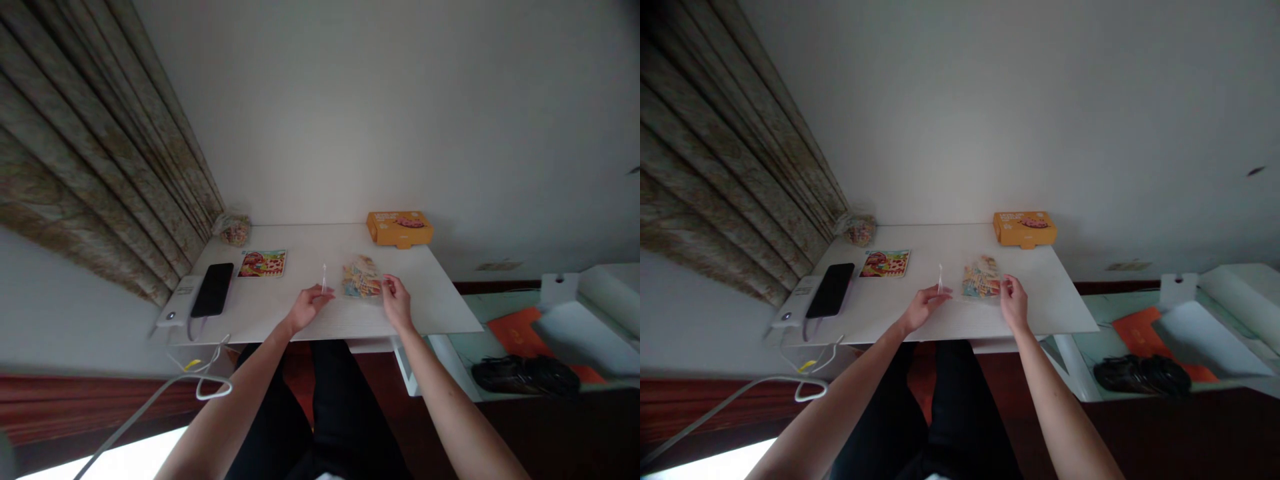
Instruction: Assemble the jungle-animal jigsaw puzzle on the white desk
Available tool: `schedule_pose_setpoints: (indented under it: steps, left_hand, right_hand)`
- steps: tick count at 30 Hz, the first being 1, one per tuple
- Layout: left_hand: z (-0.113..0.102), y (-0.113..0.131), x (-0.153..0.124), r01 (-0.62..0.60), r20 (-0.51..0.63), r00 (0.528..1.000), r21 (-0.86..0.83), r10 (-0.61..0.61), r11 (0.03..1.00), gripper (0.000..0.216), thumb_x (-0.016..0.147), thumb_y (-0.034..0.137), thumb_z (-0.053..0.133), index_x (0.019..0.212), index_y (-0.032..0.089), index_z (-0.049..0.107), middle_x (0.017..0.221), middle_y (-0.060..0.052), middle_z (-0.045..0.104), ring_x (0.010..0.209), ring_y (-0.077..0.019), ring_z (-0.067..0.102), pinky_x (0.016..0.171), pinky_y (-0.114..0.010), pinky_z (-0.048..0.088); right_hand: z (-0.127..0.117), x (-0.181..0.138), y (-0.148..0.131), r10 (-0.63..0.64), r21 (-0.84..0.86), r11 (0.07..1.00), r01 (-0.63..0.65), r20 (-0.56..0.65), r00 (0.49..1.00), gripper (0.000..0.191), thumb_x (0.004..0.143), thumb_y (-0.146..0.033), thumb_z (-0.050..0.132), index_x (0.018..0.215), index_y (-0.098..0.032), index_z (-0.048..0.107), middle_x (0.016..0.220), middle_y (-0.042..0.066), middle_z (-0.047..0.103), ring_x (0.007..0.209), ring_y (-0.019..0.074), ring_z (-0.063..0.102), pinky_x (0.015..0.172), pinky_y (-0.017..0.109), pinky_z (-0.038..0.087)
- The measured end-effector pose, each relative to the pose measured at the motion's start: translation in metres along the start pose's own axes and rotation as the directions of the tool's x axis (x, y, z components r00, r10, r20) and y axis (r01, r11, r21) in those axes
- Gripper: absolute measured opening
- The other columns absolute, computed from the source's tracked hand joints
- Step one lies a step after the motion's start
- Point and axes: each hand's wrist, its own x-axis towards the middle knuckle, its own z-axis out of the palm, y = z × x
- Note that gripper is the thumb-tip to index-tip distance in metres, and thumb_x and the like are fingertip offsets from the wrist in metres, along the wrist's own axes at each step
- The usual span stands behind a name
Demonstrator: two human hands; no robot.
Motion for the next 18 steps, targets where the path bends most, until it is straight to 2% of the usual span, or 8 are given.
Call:
schedule_pose_setpoints:
  steps: [5,10,12,15,18]
  left_hand:
    - [0.003,0.002,-0.011,0.012,0.016,1.0,-0.037,-0.012,0.999,0.033,0.092,0.033,0.05,0.097,0.02,0.08,0.115,-0.007,0.077,0.116,-0.0263,0.067,0.11,-0.042,0.045]
    - [0.001,0.002,-0.017,0.078,-0.044,0.996,-0.045,-0.08,0.996,0.035,0.091,0.038,0.048,0.086,0.018,0.077,0.096,-0.008,0.078,0.1,-0.0255,0.07,0.1,-0.039,0.049]
    - [-0.001,-0.003,-0.016,0.094,-0.087,0.991,-0.106,-0.104,0.99,0.041,0.094,0.043,0.044,0.08,0.017,0.073,0.084,-0.008,0.076,0.089,-0.0232,0.07,0.092,-0.036,0.052]
    - [-0.001,-0.014,-0.013,0.133,-0.153,0.975,-0.192,-0.163,0.972,0.043,0.095,0.05,0.044,0.093,0.016,0.069,0.068,-0.003,0.069,0.067,-0.0179,0.066,0.073,-0.031,0.053]
    - [0.0,-0.023,-0.011,0.153,-0.144,0.976,-0.084,-0.164,0.985,0.035,0.094,0.044,0.049,0.104,0.017,0.068,0.062,0.003,0.063,0.055,-0.0143,0.06,0.061,-0.026,0.049]
  right_hand:
    - [0.001,-0.001,0.001,0.031,-0.008,0.999,-0.031,0.071,0.997,0.06,0.09,-0.068,0.05,0.117,-0.018,0.07,0.089,0.012,0.077,0.076,0.0267,0.071,0.073,0.038,0.056]
    - [0.0,-0.002,0.002,-0.01,-0.027,1.0,0.014,0.144,0.99,0.063,0.089,-0.074,0.052,0.11,-0.018,0.072,0.085,0.012,0.076,0.071,0.0252,0.07,0.068,0.035,0.055]
    - [-0.001,-0.003,0.002,-0.04,-0.051,0.998,0.047,0.141,0.989,0.063,0.088,-0.076,0.052,0.104,-0.018,0.073,0.084,0.012,0.076,0.07,0.0244,0.068,0.068,0.035,0.053]
    - [-0.002,-0.004,0.001,-0.063,-0.059,0.996,0.073,0.157,0.986,0.061,0.087,-0.077,0.051,0.096,-0.02,0.071,0.085,0.011,0.076,0.072,0.0239,0.067,0.07,0.034,0.052]
    - [-0.003,-0.004,0.0,-0.071,-0.065,0.994,0.083,0.179,0.981,0.06,0.087,-0.078,0.051,0.091,-0.021,0.069,0.081,0.01,0.074,0.072,0.024,0.066,0.07,0.034,0.051]
